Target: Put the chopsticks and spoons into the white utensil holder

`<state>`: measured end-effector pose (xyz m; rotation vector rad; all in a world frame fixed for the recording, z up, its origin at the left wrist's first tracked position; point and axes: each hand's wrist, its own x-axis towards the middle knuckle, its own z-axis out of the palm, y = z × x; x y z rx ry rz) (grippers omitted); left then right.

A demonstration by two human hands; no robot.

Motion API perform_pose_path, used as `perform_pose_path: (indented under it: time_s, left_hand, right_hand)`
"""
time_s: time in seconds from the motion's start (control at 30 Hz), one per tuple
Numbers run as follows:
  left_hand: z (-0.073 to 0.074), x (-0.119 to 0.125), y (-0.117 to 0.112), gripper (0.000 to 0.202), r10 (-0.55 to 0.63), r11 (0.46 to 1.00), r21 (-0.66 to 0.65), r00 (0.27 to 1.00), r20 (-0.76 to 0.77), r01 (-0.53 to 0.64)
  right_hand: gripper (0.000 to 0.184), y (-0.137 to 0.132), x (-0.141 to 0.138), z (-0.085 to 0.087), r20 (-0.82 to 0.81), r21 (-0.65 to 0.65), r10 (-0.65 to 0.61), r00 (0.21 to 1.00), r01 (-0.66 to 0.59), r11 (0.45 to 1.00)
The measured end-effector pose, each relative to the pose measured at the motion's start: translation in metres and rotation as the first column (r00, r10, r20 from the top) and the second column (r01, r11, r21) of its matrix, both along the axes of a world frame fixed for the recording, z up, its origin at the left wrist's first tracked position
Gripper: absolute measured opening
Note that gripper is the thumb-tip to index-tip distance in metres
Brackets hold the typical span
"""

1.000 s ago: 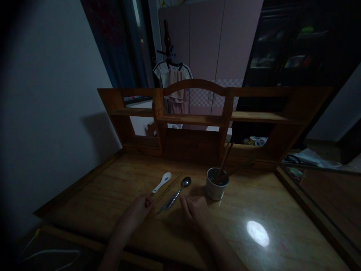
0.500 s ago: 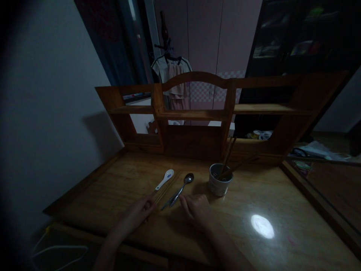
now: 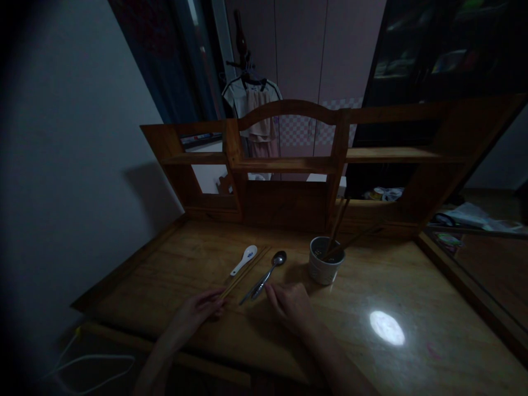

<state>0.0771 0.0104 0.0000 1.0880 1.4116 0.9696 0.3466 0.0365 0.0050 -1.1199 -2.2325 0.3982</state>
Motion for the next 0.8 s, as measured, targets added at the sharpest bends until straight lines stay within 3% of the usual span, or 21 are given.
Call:
perform_pose_path:
  time_s: [0.23,0.37,0.47,0.53,0.67,0.8]
  left_hand:
    - [-0.005,0.000,-0.004,0.054,0.060,0.998,0.007,0.990,0.129,-0.062]
    - [-0.009,0.002,-0.010,0.052,0.068,0.997,0.022,0.980,0.185,-0.074]
    - [-0.007,0.008,-0.011,0.048,0.020,0.999,0.030,0.974,0.225,-0.027]
    - [-0.003,0.015,-0.011,0.045,-0.023,0.999,0.046,0.971,0.239,0.013]
    - [0.004,0.032,-0.011,0.041,-0.073,0.997,0.047,0.971,0.226,0.064]
    - [0.001,0.044,-0.014,0.038,-0.095,0.995,0.043,0.971,0.219,0.088]
  right_hand:
    - [0.046,-0.002,0.003,0.008,-0.148,-0.109,-0.033,0.988,0.017,0.994]
    - [0.043,0.001,-0.001,0.007,-0.342,-0.298,-0.086,0.936,-0.021,0.954]
    - [0.036,0.007,-0.007,0.003,-0.547,-0.465,-0.150,0.824,-0.150,0.873]
    - [0.041,0.010,-0.009,0.001,-0.646,-0.506,-0.196,0.738,-0.222,0.834]
    - [0.037,0.010,-0.007,0.005,-0.747,-0.505,-0.273,0.607,-0.251,0.826]
    - [0.031,0.008,-0.001,0.017,-0.822,-0.473,-0.325,0.467,-0.243,0.847]
